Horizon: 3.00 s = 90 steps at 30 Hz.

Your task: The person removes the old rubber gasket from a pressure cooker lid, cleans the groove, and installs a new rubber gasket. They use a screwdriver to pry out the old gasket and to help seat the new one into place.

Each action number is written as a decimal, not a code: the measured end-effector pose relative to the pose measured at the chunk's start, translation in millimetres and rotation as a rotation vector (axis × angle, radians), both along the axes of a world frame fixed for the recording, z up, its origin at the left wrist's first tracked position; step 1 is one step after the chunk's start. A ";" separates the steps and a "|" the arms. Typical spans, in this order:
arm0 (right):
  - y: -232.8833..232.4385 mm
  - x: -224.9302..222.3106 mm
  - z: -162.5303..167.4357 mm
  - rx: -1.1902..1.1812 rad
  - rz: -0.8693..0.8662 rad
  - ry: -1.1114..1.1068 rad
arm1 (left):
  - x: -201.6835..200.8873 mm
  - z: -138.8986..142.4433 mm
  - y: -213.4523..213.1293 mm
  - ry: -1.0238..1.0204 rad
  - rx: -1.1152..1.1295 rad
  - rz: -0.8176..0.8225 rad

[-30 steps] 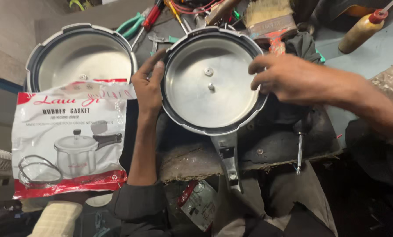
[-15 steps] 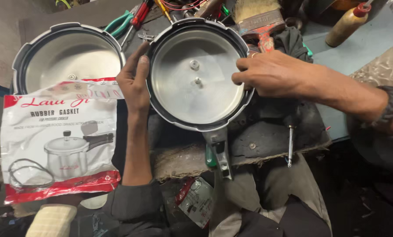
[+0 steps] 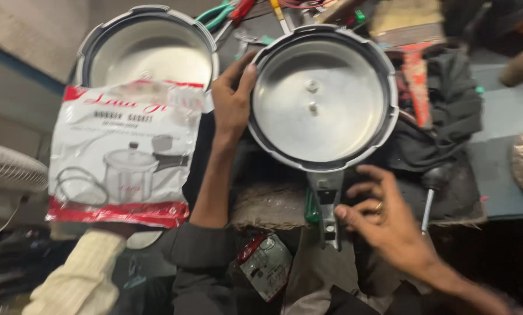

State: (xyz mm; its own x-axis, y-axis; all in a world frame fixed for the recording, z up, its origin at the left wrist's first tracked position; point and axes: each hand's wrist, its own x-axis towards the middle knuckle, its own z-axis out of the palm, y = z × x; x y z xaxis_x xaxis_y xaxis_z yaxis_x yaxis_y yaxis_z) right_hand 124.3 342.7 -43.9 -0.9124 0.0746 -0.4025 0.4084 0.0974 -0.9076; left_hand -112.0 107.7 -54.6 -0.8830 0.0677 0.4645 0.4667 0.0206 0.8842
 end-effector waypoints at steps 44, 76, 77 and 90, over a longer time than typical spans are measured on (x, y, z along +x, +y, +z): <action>-103.2 -120.4 84.1 -0.356 0.550 0.443 | 137.3 7.8 -254.8 -0.121 -1.218 0.023; -141.7 -183.1 42.8 -0.030 0.564 0.261 | 126.4 -39.8 -289.0 0.566 -1.710 0.219; -134.8 -175.7 47.1 0.006 0.579 0.249 | 125.9 -43.4 -291.9 0.481 -1.685 0.230; 50.1 -114.7 58.7 -0.028 0.780 0.632 | 109.7 53.4 71.7 0.517 -0.215 -0.437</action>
State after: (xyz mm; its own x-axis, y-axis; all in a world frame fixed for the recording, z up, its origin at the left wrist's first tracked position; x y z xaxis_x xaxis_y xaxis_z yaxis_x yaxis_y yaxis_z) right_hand 9.6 392.8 14.8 -0.7490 -0.6375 0.1803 -0.3186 0.1079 -0.9417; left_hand -2.3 179.4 -1.2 -0.4239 0.5024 0.7536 0.8311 -0.1149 0.5441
